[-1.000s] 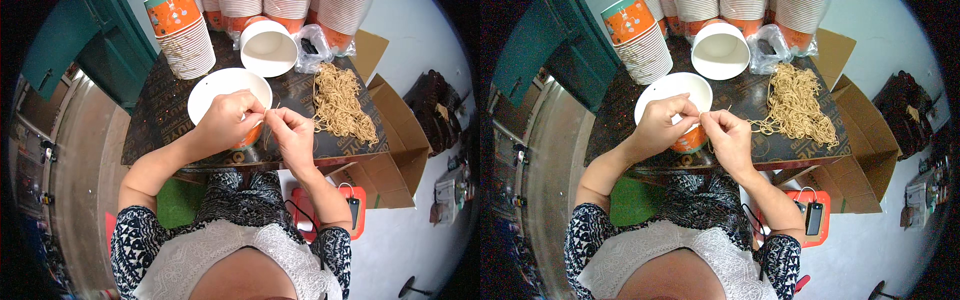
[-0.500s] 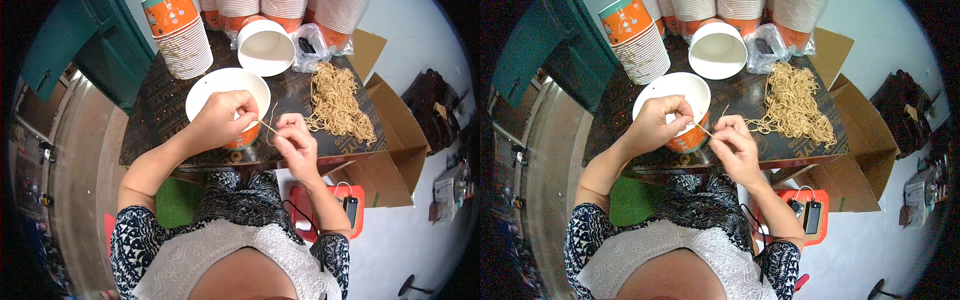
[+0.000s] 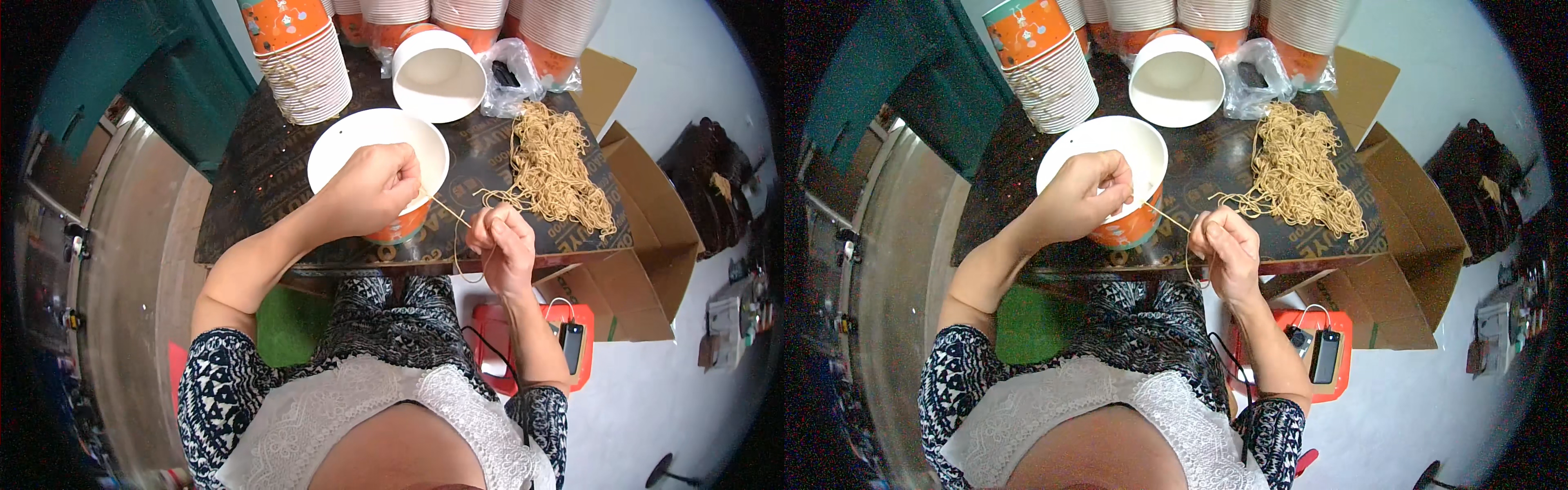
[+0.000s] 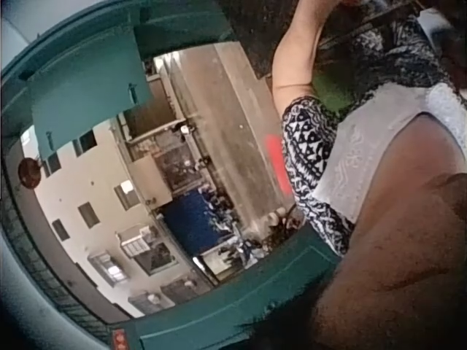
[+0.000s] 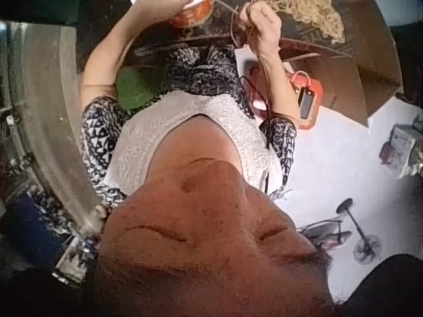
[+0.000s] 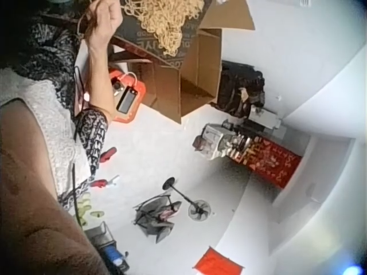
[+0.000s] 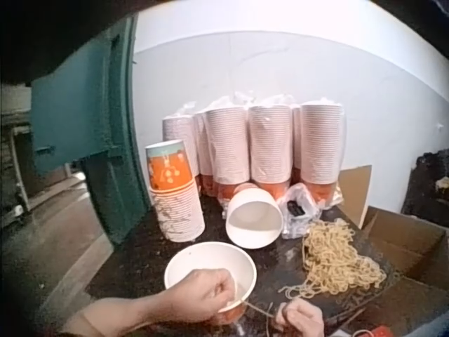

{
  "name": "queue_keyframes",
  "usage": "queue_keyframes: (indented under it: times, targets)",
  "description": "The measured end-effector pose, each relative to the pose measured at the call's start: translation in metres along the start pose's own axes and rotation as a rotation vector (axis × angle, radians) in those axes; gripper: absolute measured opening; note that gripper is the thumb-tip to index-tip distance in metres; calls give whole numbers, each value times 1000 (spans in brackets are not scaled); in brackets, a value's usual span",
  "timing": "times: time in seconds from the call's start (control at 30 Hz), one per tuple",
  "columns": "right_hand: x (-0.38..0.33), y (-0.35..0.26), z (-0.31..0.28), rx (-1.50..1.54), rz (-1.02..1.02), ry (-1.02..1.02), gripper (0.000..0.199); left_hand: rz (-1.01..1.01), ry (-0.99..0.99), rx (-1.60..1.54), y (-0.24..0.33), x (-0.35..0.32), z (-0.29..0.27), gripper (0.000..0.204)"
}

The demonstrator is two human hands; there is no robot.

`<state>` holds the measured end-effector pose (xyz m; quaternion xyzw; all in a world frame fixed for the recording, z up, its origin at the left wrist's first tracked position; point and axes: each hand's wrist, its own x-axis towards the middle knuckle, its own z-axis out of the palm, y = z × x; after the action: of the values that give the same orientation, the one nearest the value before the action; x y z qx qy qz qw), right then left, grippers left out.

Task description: Secure rubber bands around the rims of paper bowls for packaging and organization.

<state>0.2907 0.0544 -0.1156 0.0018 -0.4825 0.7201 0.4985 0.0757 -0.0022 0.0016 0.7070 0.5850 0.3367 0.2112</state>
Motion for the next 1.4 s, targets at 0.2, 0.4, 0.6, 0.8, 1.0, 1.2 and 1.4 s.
queue_keyframes:
  times: [0.2, 0.4, 0.6, 0.8, 1.0, 1.2, 1.4]
  targets:
    - [6, -2, -2, 9, -22, 25, 22, 175, -13, -18, -26, 18, -61, 11]
    - [2, -7, -14, -121, -35, 165, 18, 313, -125, 653, -79, 16, -98, 50]
    - [-11, -27, -17, 45, 136, 107, 23, 311, -88, 493, -67, -27, -113, 20]
    - [-19, -57, -11, -94, 49, 133, 27, 299, 59, 604, -45, -65, -97, 19]
    - [2, -61, 16, -8, -6, 181, 23, 437, 162, 700, -16, -54, -24, 16]
    - [27, -49, 46, 397, 96, 106, 21, 441, 450, 690, 11, -49, 34, 41]
    - [26, -28, 57, 547, 84, 78, 23, 470, 435, 159, 3, -65, 77, 38]
